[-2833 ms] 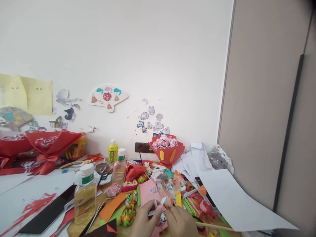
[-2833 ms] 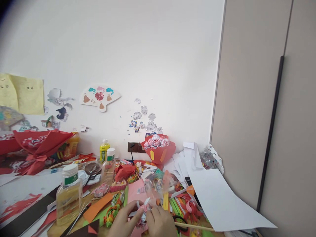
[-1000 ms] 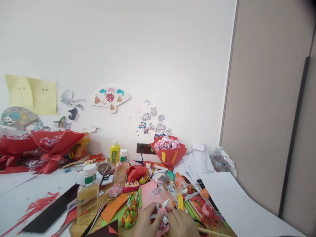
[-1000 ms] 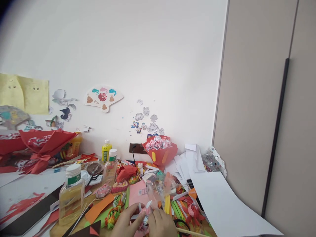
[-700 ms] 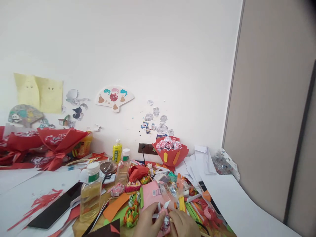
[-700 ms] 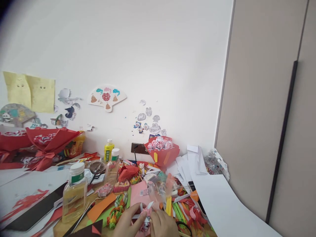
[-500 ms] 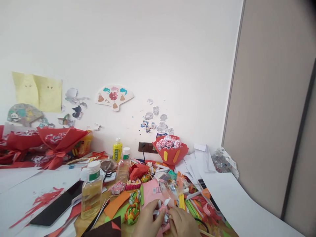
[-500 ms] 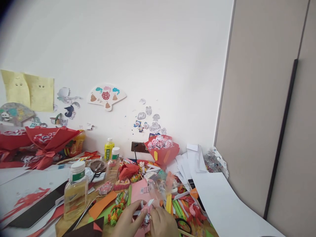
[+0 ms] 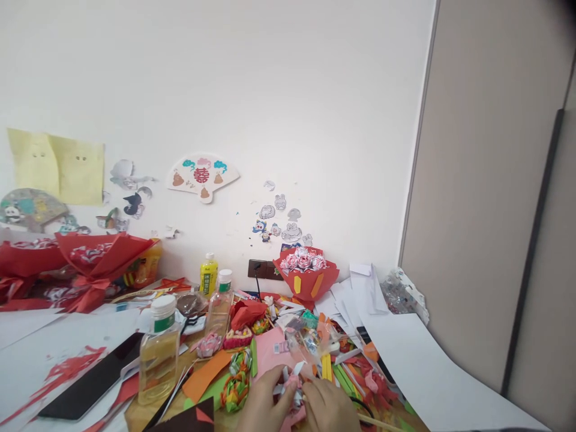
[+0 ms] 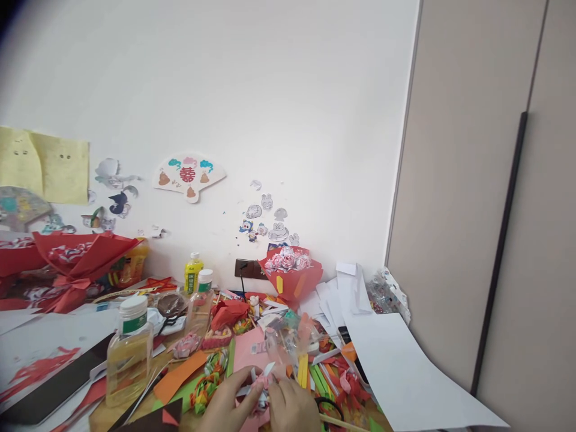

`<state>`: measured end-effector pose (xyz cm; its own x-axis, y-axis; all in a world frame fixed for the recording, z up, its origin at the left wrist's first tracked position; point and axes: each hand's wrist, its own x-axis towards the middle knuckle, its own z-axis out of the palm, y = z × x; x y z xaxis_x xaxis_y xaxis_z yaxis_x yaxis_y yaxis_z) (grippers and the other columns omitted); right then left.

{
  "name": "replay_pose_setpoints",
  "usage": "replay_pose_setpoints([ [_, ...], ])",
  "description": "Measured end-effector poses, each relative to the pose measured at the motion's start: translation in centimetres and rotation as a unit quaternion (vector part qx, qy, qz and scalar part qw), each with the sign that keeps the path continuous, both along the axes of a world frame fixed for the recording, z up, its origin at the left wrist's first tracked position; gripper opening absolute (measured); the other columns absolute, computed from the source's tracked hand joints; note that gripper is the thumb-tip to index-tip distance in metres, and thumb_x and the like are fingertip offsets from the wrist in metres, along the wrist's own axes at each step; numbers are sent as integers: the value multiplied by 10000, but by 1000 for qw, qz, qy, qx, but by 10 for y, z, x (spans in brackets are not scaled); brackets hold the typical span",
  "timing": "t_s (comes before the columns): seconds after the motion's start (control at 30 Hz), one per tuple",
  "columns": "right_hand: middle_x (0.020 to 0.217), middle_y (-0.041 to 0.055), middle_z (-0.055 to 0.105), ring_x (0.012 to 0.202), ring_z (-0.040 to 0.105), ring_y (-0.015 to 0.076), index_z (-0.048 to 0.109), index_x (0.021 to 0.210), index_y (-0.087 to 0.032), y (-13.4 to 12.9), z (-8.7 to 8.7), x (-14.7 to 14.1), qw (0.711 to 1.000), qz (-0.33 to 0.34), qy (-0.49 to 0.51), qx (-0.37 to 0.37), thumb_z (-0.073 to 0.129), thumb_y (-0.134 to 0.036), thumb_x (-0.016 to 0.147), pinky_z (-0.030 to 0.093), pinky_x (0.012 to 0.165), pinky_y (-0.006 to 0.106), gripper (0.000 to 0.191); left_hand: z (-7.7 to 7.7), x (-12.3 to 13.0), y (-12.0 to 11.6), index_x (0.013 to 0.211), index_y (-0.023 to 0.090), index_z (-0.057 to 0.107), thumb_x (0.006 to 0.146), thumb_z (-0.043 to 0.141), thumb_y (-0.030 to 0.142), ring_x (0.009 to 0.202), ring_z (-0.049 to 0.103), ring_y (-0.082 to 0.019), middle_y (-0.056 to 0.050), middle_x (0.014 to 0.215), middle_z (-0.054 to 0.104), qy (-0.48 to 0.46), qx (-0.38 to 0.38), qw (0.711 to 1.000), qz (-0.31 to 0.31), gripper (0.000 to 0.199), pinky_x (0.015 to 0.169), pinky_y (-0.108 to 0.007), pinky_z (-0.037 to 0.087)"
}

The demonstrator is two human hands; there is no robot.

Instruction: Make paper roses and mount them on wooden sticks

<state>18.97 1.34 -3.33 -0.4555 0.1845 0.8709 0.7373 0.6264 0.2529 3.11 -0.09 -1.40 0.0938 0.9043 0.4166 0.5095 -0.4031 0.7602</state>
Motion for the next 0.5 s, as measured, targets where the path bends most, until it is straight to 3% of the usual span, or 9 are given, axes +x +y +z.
replay_pose_setpoints([
  [0.27, 722, 57, 669, 604, 639, 160, 592, 925, -177, -4, 5, 8, 998, -21, 52, -29, 317, -174, 922, 470, 541, 236, 275, -5, -3, -1, 1101, 181, 585, 788, 538, 465, 891, 616, -220, -87, 982, 680, -83, 2, 997, -8, 425, 774, -275, 486],
  [0.37, 755, 67, 681, 633, 650, 166, 592, 917, -174, -8, 11, 7, 996, -21, 79, -37, 310, -165, 917, 488, 548, 248, 282, -8, -4, 0, 1118, 179, 597, 746, 582, 487, 931, 617, -241, -116, 1061, 672, -101, -3, 995, 2, 483, 825, -319, 491],
  [0.5, 728, 64, 671, 603, 640, 162, 605, 890, -177, -16, 19, 3, 993, -12, 102, -58, 291, -188, 930, 482, 510, 250, 316, -11, -3, 5, 1085, 170, 625, 756, 531, 560, 846, 652, -234, -130, 1061, 686, -151, -22, 988, -33, 518, 775, -341, 527],
])
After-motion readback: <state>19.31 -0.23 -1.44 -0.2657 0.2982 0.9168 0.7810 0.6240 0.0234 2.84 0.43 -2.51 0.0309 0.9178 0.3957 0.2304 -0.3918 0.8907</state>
